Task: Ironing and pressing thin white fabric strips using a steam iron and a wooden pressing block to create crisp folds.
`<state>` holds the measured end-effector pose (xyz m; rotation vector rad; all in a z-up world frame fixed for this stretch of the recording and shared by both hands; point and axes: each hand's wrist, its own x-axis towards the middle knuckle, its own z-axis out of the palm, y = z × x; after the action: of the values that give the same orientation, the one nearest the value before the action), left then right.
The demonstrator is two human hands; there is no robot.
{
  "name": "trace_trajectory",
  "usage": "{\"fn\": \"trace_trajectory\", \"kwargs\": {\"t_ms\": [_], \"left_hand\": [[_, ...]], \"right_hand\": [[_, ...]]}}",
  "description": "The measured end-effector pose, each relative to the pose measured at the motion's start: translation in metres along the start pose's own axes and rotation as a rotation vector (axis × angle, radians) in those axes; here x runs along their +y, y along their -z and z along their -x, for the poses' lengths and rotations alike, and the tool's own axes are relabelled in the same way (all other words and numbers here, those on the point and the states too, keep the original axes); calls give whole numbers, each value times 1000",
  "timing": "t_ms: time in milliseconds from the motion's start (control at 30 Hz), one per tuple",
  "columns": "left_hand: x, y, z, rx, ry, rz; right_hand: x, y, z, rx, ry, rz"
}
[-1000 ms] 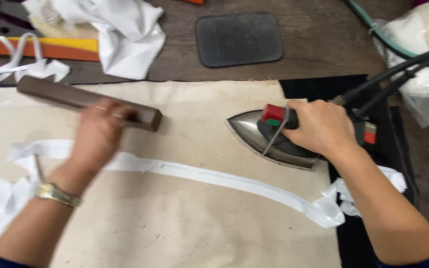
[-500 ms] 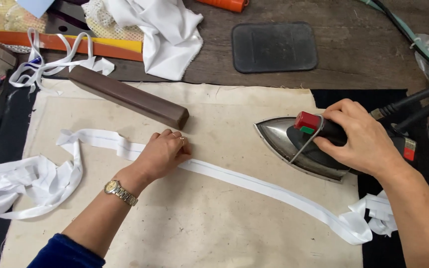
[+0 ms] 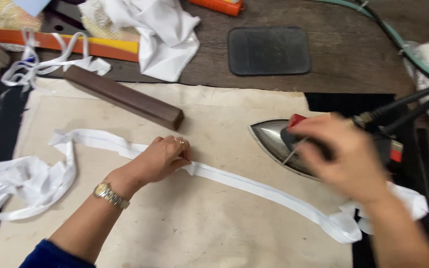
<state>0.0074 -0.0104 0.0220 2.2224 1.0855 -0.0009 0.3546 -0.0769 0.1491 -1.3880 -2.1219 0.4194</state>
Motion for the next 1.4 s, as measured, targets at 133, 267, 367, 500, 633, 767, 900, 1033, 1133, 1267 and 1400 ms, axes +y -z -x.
{"fn": "trace_trajectory", "kwargs": {"t_ms": [133,267,367,500,633,767,900,1033,1133,1267,1400], "left_hand": [[72,26,0,-60,-188,303],[119,30,-4,-226,-88,317],[129,19,-12,-251,-87,327],[133,4,-22,-265,-78,383],[126,11,-16,-360,-37,483],[88,32,0,-477,196,412],[32,56,32,-612,388,241],[-47,77,70,-582,395,158],[-83,95,89,-532,727,96],[-97,87,93,-186,707,-119],[-67,38,72,-5,590,-20]], "right_hand": [[-20,-53,13,-183,-142,-286],[-28,-82,26,-328,-171,-611],[-24,-85,38,-369,-354,-713],[-5,-95,58,-354,-538,-808],[9,-65,70,-338,-639,-799],[40,-41,100,-221,-848,-705],[74,-22,132,-192,-888,-597],[89,-5,153,-163,-882,-522],[95,3,164,-83,-895,-618],[83,-15,158,-169,-992,-501],[69,-35,147,-227,-737,-297]]}}
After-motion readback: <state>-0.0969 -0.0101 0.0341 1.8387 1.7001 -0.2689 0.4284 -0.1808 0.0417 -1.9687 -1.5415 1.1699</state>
